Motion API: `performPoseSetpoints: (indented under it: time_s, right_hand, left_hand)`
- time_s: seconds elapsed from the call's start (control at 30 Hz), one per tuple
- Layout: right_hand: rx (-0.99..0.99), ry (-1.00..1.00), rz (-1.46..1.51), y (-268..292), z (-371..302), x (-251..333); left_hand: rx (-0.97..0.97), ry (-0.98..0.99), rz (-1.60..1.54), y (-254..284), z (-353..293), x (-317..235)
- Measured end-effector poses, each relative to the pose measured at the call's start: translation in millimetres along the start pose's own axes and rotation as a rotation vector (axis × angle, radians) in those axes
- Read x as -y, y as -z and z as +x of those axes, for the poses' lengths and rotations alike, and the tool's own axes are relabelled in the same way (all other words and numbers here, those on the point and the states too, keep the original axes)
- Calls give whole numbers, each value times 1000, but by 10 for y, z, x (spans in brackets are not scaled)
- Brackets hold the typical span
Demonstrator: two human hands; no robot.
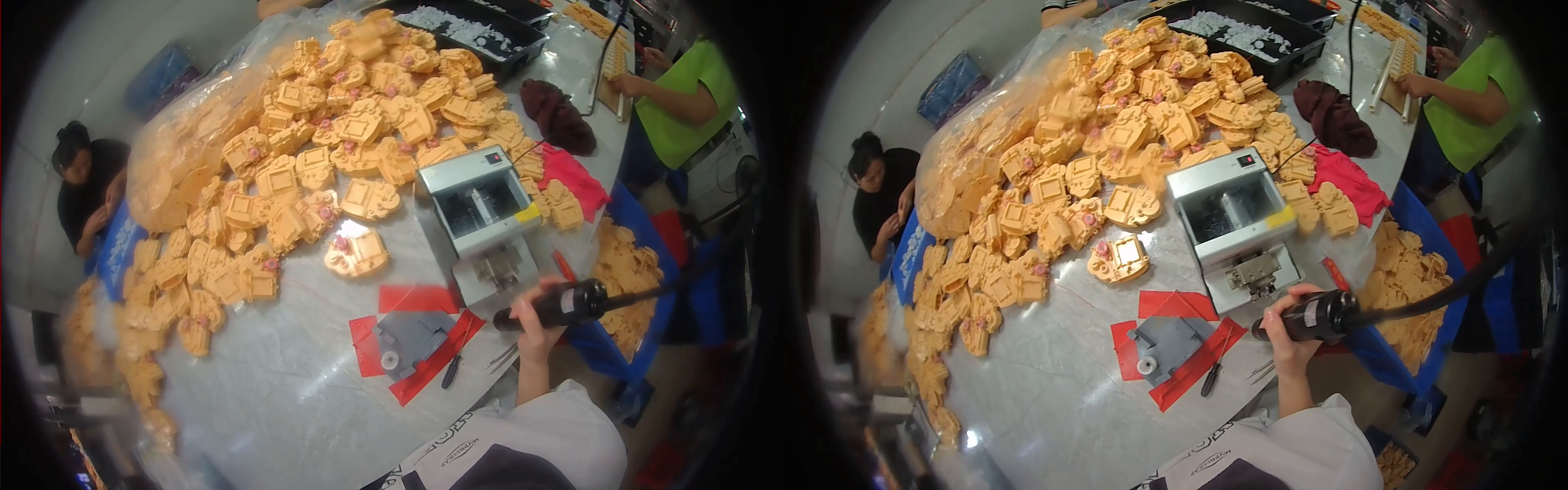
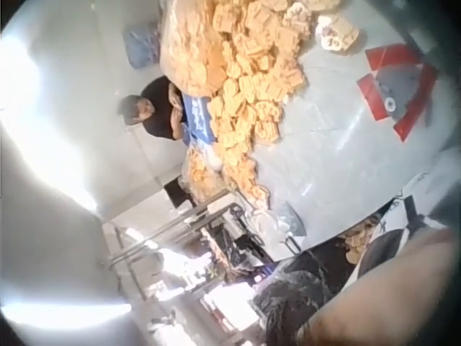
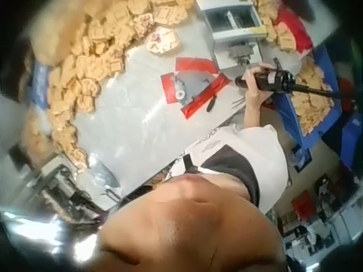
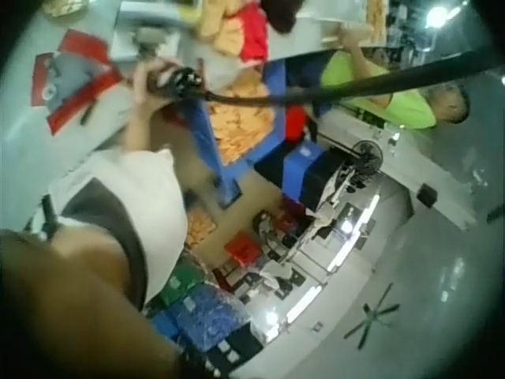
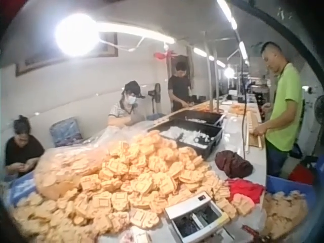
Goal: The person assembles plastic casings by picking them up from a pile, driving screws into each casing with an electric screwdriver, and placing the assembled casings into a bin.
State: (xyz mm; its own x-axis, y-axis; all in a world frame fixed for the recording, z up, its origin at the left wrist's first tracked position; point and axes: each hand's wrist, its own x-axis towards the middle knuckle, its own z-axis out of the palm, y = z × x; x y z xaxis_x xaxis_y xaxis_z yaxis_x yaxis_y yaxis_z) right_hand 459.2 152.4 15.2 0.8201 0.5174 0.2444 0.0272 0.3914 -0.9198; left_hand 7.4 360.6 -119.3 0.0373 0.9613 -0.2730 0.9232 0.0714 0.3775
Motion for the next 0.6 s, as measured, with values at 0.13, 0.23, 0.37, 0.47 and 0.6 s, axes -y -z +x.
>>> performPoseSetpoints:
  time_s: [0.13, 0.23, 0.37, 0.47, 0.6]
  right_hand:
    - [27, -10, -8, -84, 0, -107]
    - [52, -6, -14, -161, 36, -176]
    - [79, 42, -53, 66, 108, -266]
    - [55, 78, -24, 96, 297, -183]
    - [257, 67, 9, -230, 268, -256]
  left_hand:
    - [86, 187, 105, -89, -155, 619]
    - [155, 461, 45, -535, -983, 1101]
    - [279, 933, -136, -1228, -3038, 1529]
    - [-102, 942, 233, -1456, -4174, 959]
    - [-156, 1110, 161, -1227, -4354, 489]
